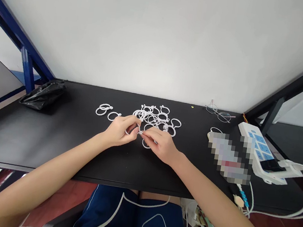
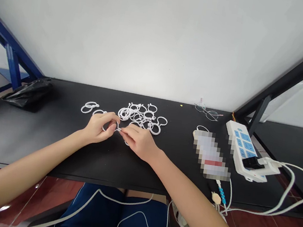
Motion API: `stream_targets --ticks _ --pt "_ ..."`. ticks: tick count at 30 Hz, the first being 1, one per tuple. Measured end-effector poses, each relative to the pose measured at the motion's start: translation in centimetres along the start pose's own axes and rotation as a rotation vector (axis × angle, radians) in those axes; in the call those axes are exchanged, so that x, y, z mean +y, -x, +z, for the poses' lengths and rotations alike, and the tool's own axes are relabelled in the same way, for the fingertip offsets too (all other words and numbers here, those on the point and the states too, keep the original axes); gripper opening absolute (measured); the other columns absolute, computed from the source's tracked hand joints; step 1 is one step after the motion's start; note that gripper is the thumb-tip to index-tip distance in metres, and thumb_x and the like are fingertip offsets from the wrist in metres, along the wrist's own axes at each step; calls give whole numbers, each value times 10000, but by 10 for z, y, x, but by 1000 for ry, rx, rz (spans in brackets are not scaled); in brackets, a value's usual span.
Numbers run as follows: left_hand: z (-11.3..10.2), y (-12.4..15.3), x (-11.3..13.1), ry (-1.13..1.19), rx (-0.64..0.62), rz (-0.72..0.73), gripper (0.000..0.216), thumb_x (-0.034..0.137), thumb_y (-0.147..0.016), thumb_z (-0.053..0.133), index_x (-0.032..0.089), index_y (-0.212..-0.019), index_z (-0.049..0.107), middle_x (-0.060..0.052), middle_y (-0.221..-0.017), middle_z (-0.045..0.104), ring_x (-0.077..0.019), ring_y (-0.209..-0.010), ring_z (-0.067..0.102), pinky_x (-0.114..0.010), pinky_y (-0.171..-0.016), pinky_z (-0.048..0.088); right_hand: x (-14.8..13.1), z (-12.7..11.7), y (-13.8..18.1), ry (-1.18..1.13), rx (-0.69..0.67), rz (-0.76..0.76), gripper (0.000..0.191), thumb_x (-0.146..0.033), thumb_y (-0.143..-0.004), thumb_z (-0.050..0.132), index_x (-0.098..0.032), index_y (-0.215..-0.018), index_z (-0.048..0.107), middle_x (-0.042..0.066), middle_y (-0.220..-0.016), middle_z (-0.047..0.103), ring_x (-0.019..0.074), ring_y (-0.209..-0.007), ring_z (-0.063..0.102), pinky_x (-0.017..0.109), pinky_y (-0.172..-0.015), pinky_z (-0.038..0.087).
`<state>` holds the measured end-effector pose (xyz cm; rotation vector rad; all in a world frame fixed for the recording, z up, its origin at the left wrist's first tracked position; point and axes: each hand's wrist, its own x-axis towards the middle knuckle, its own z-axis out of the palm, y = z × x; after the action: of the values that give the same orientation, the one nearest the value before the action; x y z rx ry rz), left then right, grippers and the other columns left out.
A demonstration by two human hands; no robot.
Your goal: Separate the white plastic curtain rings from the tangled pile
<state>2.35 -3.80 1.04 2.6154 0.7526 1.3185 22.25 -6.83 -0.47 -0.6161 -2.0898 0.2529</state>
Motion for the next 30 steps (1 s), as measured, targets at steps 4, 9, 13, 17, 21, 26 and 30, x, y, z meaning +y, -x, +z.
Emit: stream_targets --ticks 4,9,13,17,21,26,30 --pt "0 -2 2 -44 53 79 89 166 -848 451 175 -833 538 44 -551 475 -89 -462 429 -201 -476 364 -3 -1 -1 40 -18 -13 108 -185 -953 522 -159 -995 618 46 -799 657 123 -676 612 224 -576 484" --pt "-2 -4 7 -112 141 163 93 184 -845 440 188 -829 532 44 -530 458 -94 -440 407 -207 -456 343 -11 -8 -6 116 -31 -54 121 -190 -953 516 -171 -995 628 56 -836 687 123 -664 626 226 -541 477" --pt "-4 -5 12 -120 171 192 133 215 -861 411 188 -828 537 43 -512 433 -101 -434 392 -214 -451 337 -16 -11 -8 144 -38 -78 115 -198 -957 509 -183 -973 622 56 -847 691 116 -641 616 226 -521 456" --pt "-7 -6 14 -77 130 173 147 227 -864 412 189 -799 538 48 -495 414 -98 -426 382 -216 -453 335 -19 -9 -8 83 -54 -60 102 -194 -963 491 -185 -911 577 32 -773 652 102 -601 566 218 -513 419" --pt "-10 -7 16 -5 101 164 158 200 -841 414 192 -730 526 56 -459 363 -99 -402 336 -228 -440 305 -21 -5 -8 36 -136 -21 167 -217 -979 453 -194 -827 517 -10 -698 575 84 -538 483 213 -505 373" --pt "-10 -9 17 -27 106 166 161 177 -817 416 193 -693 517 46 -461 384 -101 -399 325 -237 -434 296 -21 -2 -7 33 -176 15 178 -239 -985 441 -194 -824 501 -19 -676 548 85 -519 445 209 -501 353" --pt "-8 -8 18 -70 136 154 165 190 -809 409 199 -680 512 46 -451 389 -99 -397 319 -240 -434 300 -20 -2 -9 73 -186 4 196 -239 -992 421 -202 -808 480 -14 -662 550 103 -531 470 226 -537 382"
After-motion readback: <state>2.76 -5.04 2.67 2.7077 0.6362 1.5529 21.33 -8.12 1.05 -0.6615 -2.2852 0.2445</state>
